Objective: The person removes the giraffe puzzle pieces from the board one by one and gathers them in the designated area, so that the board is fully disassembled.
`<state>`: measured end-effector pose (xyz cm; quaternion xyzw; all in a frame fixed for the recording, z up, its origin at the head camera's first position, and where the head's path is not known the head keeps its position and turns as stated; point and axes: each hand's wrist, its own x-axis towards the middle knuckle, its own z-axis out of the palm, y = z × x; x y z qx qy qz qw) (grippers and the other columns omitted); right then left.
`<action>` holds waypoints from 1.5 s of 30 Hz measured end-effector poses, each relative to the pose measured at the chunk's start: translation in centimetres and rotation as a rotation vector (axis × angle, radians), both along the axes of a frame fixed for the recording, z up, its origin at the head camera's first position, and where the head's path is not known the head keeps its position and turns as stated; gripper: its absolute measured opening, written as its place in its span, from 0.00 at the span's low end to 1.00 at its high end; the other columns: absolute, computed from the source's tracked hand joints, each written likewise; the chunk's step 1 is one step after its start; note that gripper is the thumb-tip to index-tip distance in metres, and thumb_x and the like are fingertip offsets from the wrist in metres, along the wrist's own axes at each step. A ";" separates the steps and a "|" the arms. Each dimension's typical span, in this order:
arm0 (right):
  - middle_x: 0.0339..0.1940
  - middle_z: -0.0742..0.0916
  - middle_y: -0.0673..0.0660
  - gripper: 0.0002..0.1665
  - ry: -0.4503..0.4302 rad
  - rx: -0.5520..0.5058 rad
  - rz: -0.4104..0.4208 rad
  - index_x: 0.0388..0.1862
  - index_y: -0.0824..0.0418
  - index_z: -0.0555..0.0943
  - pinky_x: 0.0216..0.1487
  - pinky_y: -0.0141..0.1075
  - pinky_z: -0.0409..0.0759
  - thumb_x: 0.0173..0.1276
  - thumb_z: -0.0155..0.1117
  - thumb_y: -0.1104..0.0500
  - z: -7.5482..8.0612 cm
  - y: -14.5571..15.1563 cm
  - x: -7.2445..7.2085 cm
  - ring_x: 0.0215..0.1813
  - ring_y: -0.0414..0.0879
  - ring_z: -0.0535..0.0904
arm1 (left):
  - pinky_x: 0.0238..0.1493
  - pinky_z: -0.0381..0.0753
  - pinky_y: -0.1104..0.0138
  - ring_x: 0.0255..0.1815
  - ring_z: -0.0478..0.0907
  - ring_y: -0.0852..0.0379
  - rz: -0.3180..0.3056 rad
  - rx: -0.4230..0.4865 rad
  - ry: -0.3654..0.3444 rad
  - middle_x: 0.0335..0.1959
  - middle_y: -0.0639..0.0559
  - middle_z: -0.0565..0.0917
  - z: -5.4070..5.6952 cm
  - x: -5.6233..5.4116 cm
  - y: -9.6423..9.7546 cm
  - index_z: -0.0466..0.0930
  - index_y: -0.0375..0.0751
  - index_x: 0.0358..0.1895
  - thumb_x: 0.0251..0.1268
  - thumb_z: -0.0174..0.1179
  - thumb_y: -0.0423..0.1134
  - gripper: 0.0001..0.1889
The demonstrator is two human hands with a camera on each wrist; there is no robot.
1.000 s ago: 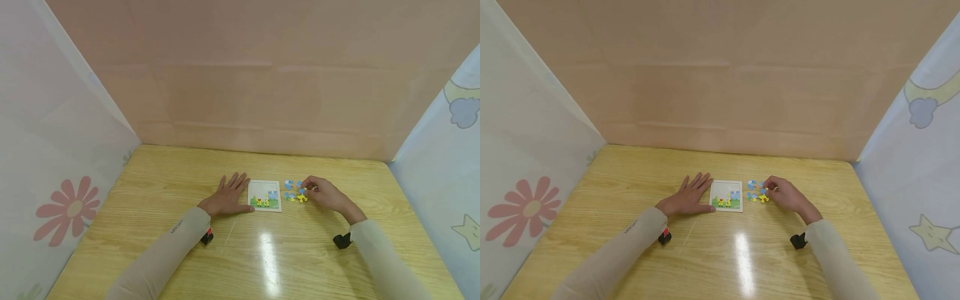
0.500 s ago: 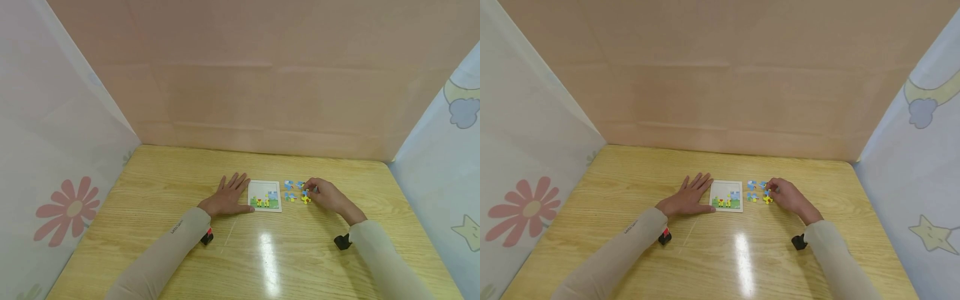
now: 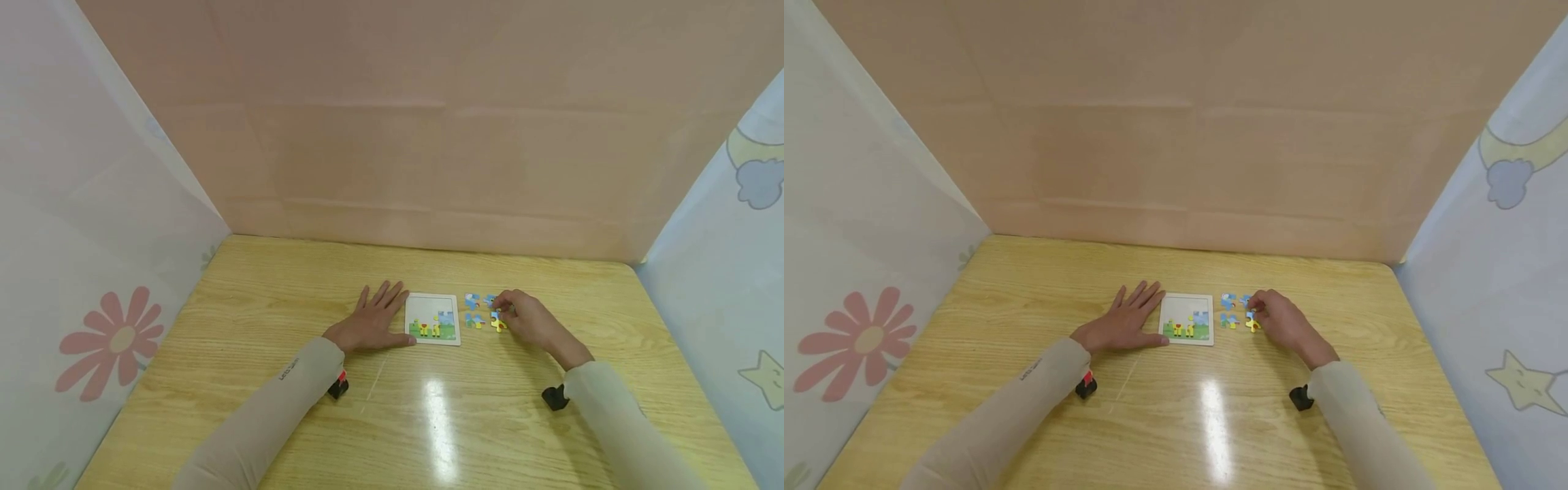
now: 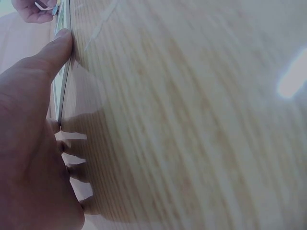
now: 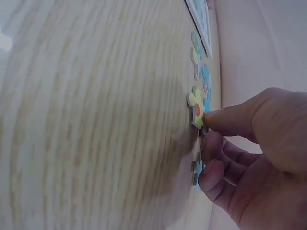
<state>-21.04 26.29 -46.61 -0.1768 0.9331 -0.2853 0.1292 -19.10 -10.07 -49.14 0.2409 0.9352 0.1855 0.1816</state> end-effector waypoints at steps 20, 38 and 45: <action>0.51 0.84 0.65 0.11 0.096 0.014 -0.010 0.55 0.69 0.82 0.52 0.52 0.87 0.77 0.63 0.68 -0.2 -1.2 0.8 0.53 0.60 0.86 | 0.88 0.27 0.37 0.93 0.29 0.45 -0.005 0.008 0.002 0.92 0.51 0.36 0.2 0.0 0.0 0.39 0.50 0.90 0.73 0.56 0.73 0.55; 0.46 0.86 0.56 0.12 0.026 0.018 0.133 0.55 0.65 0.86 0.53 0.47 0.85 0.77 0.64 0.63 0.2 -7.3 1.0 0.49 0.49 0.84 | 0.89 0.27 0.38 0.93 0.29 0.47 -0.001 -0.021 0.000 0.92 0.53 0.35 0.1 0.2 0.1 0.37 0.52 0.90 0.71 0.54 0.76 0.57; 0.48 0.87 0.57 0.13 -0.035 0.054 0.145 0.57 0.64 0.83 0.54 0.47 0.85 0.77 0.66 0.62 0.3 -7.8 0.7 0.49 0.48 0.83 | 0.88 0.27 0.37 0.93 0.29 0.46 -0.008 -0.005 -0.006 0.92 0.52 0.35 0.5 0.4 -0.1 0.38 0.51 0.90 0.73 0.55 0.74 0.56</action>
